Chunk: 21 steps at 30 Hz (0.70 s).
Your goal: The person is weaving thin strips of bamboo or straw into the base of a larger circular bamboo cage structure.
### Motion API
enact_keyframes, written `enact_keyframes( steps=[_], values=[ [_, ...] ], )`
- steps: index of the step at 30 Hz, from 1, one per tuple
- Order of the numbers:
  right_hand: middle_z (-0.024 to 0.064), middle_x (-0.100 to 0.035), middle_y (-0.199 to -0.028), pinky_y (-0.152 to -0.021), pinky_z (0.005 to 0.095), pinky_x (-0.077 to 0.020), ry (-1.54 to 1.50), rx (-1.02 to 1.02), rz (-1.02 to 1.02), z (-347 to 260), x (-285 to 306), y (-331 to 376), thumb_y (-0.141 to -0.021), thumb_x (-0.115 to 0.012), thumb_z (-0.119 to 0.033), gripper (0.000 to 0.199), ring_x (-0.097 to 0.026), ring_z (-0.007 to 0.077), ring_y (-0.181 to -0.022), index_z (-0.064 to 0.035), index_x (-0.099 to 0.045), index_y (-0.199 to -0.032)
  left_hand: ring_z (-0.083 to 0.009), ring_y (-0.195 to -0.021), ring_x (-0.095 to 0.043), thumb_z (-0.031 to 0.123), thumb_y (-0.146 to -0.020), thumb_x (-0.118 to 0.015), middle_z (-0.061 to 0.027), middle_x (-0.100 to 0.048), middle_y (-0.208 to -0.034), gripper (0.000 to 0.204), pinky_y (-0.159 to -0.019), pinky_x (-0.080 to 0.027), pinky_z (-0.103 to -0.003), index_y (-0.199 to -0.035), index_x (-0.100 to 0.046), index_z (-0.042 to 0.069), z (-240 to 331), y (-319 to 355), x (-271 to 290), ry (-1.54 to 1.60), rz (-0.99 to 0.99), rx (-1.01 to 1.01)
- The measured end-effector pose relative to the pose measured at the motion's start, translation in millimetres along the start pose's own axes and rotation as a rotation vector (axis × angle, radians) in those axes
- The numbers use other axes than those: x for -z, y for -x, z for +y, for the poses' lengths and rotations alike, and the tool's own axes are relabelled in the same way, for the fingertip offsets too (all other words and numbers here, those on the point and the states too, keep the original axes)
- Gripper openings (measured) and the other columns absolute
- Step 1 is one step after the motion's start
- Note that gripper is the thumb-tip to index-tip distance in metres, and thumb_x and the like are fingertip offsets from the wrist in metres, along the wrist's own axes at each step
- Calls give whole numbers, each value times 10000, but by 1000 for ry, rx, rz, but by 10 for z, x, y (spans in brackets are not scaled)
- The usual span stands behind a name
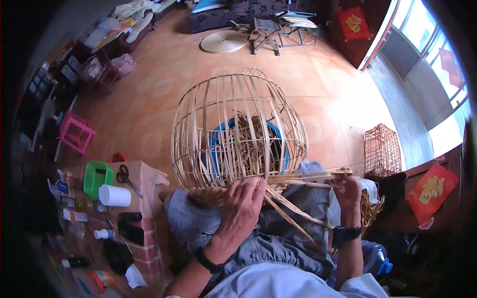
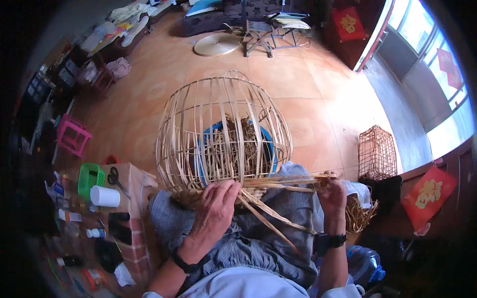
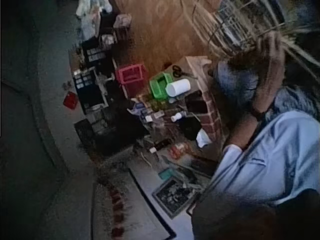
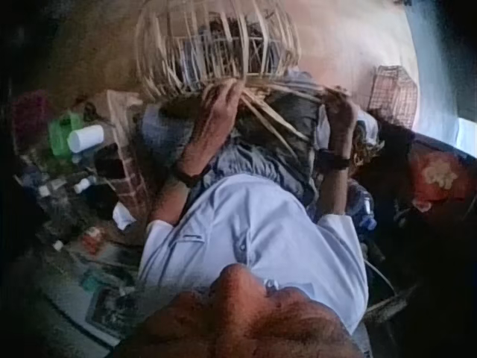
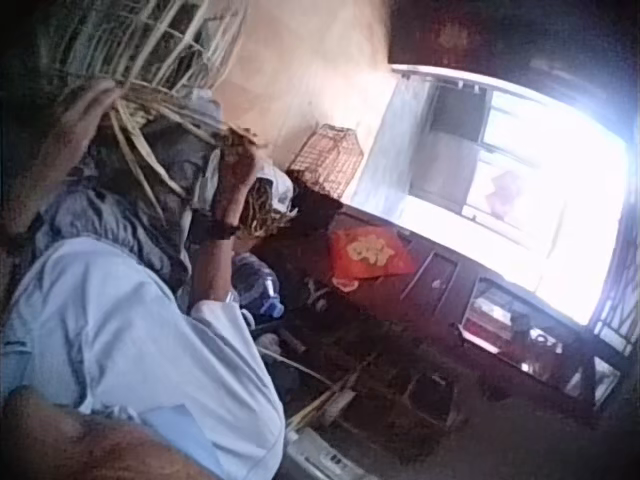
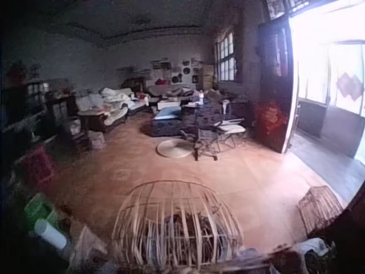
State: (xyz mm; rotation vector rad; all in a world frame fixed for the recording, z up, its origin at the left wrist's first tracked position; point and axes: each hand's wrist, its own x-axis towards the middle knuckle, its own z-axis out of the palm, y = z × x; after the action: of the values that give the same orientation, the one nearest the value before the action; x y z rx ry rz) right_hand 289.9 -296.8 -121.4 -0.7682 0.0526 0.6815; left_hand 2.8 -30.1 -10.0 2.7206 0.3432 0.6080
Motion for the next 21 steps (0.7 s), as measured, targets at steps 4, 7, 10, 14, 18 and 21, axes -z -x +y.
enact_keyframes(
  steps=[4, 7, 10, 14, 18, 21],
  values=[
    [-14, -619, -849, -716, 287, -490, -80, 22, -22, -53, -66, -28, -1035, -681, -131, 61, -512, 115, -695, -94, -646, -1068, -361, -1244, -652, 3, -955, -655, -175, -656, -1324, 429, -1115, -499, -491, -1383, -629, -16, -38, -80, -33, 23, -34, -35],
    [-46, -598, -828, -564, 246, -431, 374, 45, 8, -25, -74, -47, -1037, -707, -128, 61, -481, 85, -604, -119, -648, -1024, -364, -1238, -661, 16, -965, -653, -171, -668, -1322, 415, -1111, -508, -487, -1379, -634, -19, -68, -86, -44, 45, -17, -42],
    [-64, -559, -806, -491, 233, -403, 802, 103, 138, -40, -139, -10, -1005, -767, -107, 136, -485, 62, -570, -131, -636, -1026, -365, -1238, -667, 25, -973, -655, -171, -678, -1326, 406, -1109, -514, -483, -1376, -638, -17, -84, -53, -64, 54, 3, -34],
    [-30, -559, -798, -518, 270, -463, 615, 249, 273, -91, 28, -45, -973, -805, -98, 204, -519, 87, -566, -103, -616, -1048, -355, -1246, -669, 43, -993, -655, -174, -684, -1332, 384, -1107, -515, -482, -1373, -643, -11, -102, -56, -116, 60, 31, -22],
    [-13, -533, -762, -532, 309, -486, 494, 316, 374, 8, 263, -154, -968, -805, -108, 206, -468, 101, -536, -68, -617, -1043, -352, -1224, -688, 57, -1007, -653, -181, -712, -1294, 350, -1091, -524, -480, -1351, -653, -7, -93, -90, -112, 50, 46, -28],
    [-29, -503, -726, -517, 291, -446, 641, 319, 389, 140, 174, -51, -1005, -743, -133, 147, -454, 84, -543, -51, -652, -1086, -357, -1204, -701, 60, -1003, -657, -182, -731, -1263, 340, -1081, -529, -479, -1337, -658, -7, -138, -79, -159, 114, 81, -15]
  ],
)
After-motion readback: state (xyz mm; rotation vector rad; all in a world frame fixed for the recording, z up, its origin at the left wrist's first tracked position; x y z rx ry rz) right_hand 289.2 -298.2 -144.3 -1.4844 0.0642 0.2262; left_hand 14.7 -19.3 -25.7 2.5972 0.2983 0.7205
